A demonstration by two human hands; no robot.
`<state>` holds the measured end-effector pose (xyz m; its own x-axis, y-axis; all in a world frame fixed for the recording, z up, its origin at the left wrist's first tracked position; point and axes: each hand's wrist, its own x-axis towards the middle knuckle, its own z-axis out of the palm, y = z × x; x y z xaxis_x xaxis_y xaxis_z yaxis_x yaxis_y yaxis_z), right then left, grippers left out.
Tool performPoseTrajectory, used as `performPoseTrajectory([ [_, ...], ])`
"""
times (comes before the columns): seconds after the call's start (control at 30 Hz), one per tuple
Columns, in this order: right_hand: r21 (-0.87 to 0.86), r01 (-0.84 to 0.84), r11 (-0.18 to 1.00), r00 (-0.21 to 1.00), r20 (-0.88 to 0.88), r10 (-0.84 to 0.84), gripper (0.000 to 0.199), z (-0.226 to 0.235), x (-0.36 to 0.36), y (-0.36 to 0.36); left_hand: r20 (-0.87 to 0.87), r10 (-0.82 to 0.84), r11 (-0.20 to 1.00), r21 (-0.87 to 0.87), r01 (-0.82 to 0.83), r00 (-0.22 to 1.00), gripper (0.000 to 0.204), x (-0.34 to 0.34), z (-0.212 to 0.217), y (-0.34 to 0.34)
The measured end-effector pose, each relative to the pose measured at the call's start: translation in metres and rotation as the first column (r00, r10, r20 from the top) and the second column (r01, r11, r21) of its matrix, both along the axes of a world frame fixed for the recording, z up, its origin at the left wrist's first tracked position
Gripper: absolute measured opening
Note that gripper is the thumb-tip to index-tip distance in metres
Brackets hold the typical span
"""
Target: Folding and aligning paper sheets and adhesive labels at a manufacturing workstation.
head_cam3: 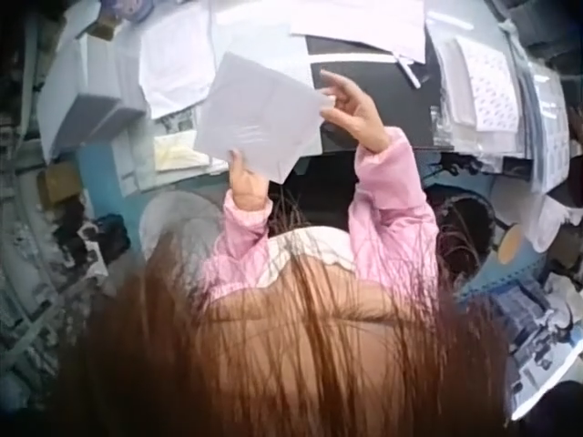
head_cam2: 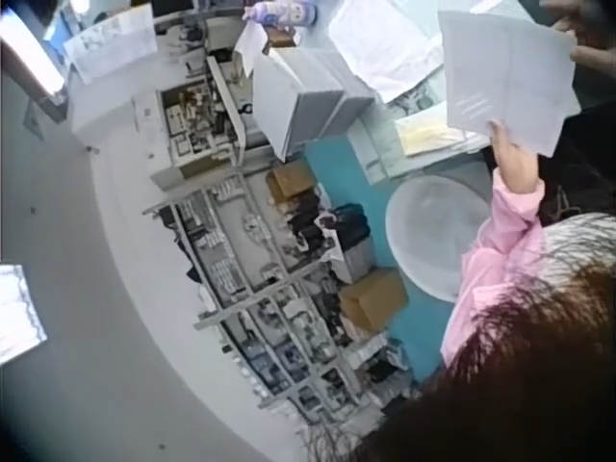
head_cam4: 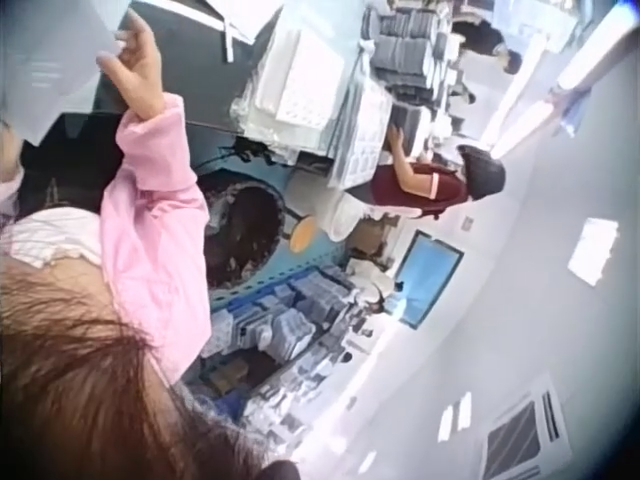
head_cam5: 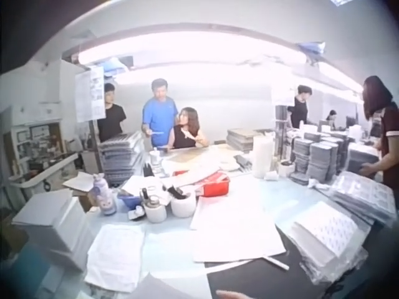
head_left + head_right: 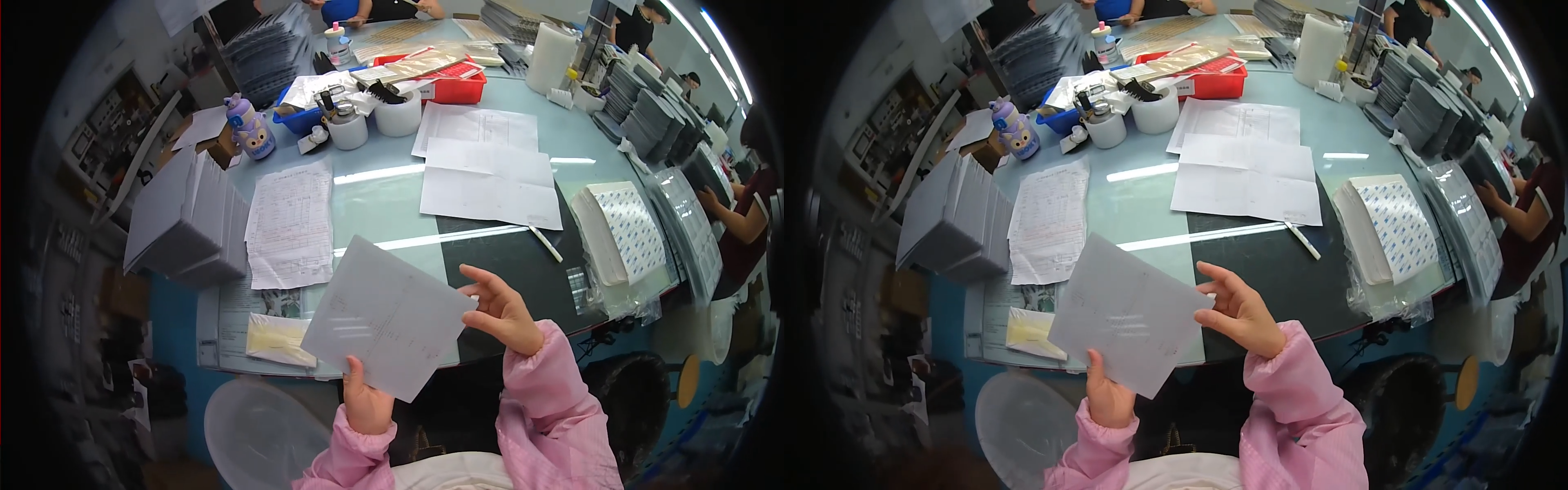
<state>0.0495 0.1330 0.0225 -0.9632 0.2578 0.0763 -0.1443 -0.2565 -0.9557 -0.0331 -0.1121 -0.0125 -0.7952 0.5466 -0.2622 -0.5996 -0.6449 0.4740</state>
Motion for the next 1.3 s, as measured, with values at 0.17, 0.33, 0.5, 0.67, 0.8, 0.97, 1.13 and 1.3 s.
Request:
performPoseTrajectory([
  [0.17,-0.085,0.026,0.996,0.999,0.046,-0.023,0.058,0.002,0.003,-0.011,0.100,-0.007,0.999,0.042,0.003,0.995,0.059,0.001,-0.014,-0.007],
  [0.33,-0.132,0.184,0.974,0.953,0.266,-0.144,0.024,-0.014,0.008,-0.006,0.115,-0.081,0.996,0.034,0.077,0.990,0.046,0.003,-0.017,-0.005],
  [0.5,-0.067,0.263,0.963,0.946,0.215,-0.243,0.024,-0.015,0.011,0.016,-0.110,-0.172,0.979,-0.131,0.157,0.979,0.030,0.008,-0.014,0.002],
  [0.67,-0.440,0.128,0.889,0.983,0.174,-0.055,0.069,-0.010,-0.004,0.043,-0.897,-0.438,0.770,-0.340,-0.540,-0.061,0.036,-0.014,0.042,0.015],
  [0.8,-0.324,-0.088,0.942,0.946,0.269,0.181,0.052,0.012,-0.007,0.054,-0.716,-0.659,0.646,-0.379,-0.663,-0.232,0.038,-0.006,0.007,0.011],
  [0.97,-0.130,-0.018,0.991,0.945,0.321,0.059,0.048,-0.017,0.000,0.064,-0.769,-0.639,0.412,-0.349,-0.842,0.007,0.042,-0.019,-0.016,-0.003],
  [1.13,-0.170,0.073,0.983,0.967,0.253,-0.028,0.047,-0.027,0.004,0.067,-0.513,-0.211,0.850,-0.517,-0.103,0.832,0.055,-0.031,-0.011,-0.012],
  [1.3,-0.126,0.099,0.987,0.962,0.264,-0.063,0.049,-0.031,-0.001,0.045,-0.295,-0.381,0.917,-0.245,0.316,0.876,0.053,-0.005,-0.020,-0.001],
])
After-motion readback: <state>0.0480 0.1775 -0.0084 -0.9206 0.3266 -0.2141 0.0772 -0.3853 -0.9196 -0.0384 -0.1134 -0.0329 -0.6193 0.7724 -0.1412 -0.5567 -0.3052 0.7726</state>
